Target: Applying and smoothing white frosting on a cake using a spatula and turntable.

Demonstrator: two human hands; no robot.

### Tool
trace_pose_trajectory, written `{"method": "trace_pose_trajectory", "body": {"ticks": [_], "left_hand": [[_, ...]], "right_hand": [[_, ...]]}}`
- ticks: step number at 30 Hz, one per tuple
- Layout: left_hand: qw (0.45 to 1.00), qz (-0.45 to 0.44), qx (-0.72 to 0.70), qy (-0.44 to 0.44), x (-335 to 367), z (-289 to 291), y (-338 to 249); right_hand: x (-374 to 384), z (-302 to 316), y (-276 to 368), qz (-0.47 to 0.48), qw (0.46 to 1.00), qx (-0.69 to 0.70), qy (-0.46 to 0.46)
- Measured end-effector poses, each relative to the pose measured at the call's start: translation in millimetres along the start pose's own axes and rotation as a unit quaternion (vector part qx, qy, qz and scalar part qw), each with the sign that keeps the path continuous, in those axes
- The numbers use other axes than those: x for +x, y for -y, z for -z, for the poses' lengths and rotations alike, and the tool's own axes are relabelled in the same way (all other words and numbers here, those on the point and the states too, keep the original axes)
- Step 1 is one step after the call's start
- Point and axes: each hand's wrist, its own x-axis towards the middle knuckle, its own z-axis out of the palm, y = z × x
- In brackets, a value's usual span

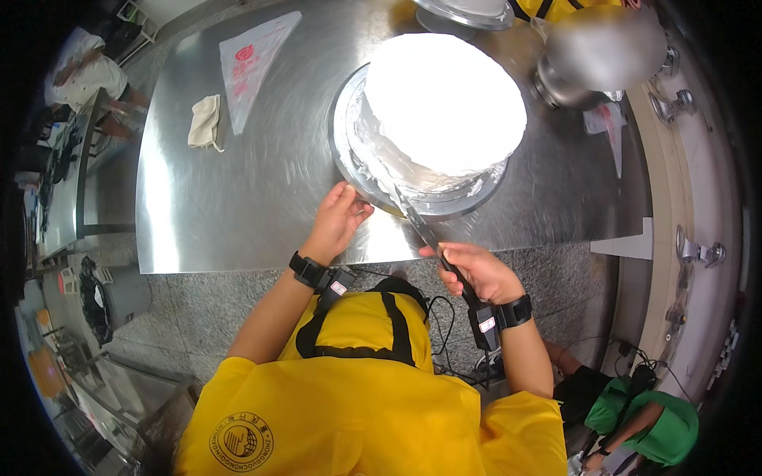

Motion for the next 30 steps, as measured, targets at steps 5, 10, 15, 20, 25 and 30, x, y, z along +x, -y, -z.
{"method": "trace_pose_trajectory", "body": {"ticks": [5,10,15,20,25,30], "left_hand": [[1.000,0.001,0.000,-0.011,-0.9,-1.8,-0.2],[1.000,-0.002,0.008,0.001,-2.1,0.7,-0.7],[1.000,-0.006,0.000,-0.004,-0.1,-1.3,-1.9],[0.999,-0.036,-0.003,-0.028,3.7,-9.1,-0.2],[0.996,-0.071,0.002,-0.062,8.5,-10.3,-1.5],[0.992,-0.083,-0.029,-0.092,6.8,-16.6,-4.1]], "right_hand": [[-14.1,-11.7,6.3,0.000,0.998,-0.056,-0.026],[-51.6,-45.9,28.7,0.050,0.963,-0.238,-0.117],[-109.3,-104.4,99.2,0.265,0.758,-0.492,-0.337],[-95.7,-153.1,174.1,0.239,0.279,-0.853,-0.371],[-40.3,-180.2,209.9,0.286,0.033,-0.937,-0.196],[-5.2,-192.8,224.2,0.318,-0.082,-0.940,-0.097]]}}
